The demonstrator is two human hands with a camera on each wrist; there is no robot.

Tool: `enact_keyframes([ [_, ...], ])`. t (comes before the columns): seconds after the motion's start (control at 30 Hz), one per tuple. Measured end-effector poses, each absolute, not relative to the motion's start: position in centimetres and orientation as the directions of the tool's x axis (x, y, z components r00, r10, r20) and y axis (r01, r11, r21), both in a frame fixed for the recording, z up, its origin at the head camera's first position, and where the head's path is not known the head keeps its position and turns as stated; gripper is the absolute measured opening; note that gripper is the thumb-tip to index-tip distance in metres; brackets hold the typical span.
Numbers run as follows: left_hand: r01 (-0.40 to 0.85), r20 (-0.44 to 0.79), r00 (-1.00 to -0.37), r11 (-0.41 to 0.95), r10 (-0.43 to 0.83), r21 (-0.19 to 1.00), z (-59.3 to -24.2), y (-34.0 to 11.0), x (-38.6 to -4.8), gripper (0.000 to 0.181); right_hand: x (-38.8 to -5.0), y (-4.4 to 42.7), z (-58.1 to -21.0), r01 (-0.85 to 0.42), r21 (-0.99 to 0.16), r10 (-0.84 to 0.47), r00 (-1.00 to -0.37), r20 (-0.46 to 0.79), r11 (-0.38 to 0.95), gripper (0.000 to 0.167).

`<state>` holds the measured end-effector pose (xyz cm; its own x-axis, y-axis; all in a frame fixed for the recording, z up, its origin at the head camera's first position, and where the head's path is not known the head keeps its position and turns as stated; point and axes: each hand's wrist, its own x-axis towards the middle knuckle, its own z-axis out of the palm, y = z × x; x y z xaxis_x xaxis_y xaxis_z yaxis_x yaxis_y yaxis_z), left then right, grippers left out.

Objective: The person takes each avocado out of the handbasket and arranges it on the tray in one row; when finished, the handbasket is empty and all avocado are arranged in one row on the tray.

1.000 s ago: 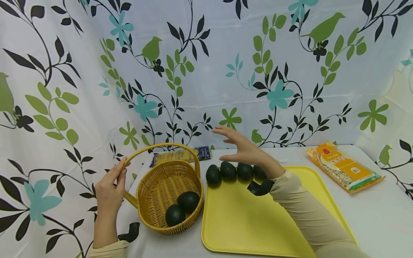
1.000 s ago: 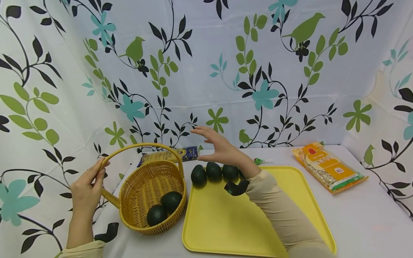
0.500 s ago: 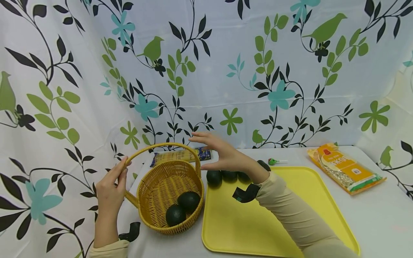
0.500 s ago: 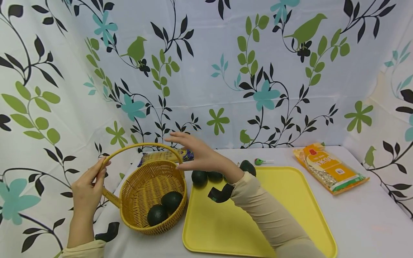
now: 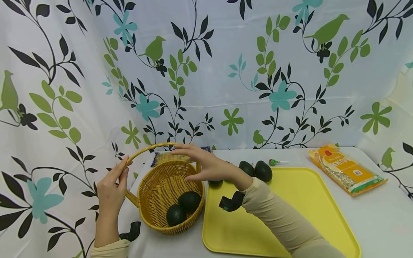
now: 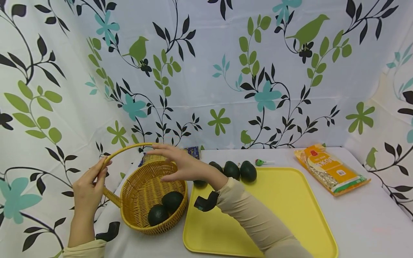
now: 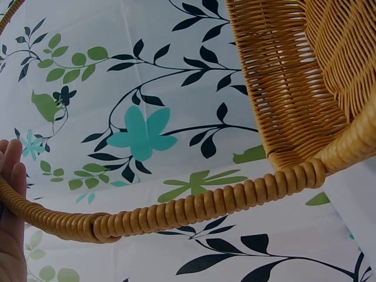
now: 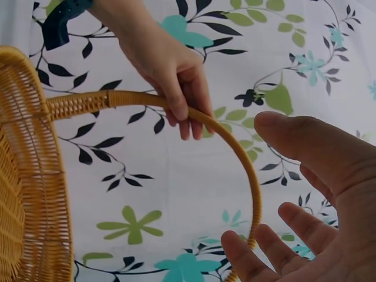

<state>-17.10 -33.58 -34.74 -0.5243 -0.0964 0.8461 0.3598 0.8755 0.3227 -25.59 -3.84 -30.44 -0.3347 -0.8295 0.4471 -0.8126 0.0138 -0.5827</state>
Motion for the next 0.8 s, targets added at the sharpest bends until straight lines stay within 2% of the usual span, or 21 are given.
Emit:
enact_keyframes([
  [0.23,0.363,0.837,-0.538,0.868,-0.102,0.339,-34.6,-33.5,-17.1,0.044,-25.1,-5.3,-31.6,-0.809,-0.587,-0.851,-0.327,0.411,0.027,0.074],
  [0.5,0.355,0.845,-0.525,0.877,-0.099,0.323,-34.8,-33.6,-17.1,0.048,-25.1,-6.7,-33.8,-0.736,-0.675,-0.883,-0.347,0.316,0.048,0.072],
  [0.8,0.360,0.847,-0.524,0.877,-0.092,0.319,-34.9,-33.6,-17.2,0.047,-25.3,-7.9,-36.3,-0.689,-0.722,-0.917,-0.323,0.233,0.059,0.069],
])
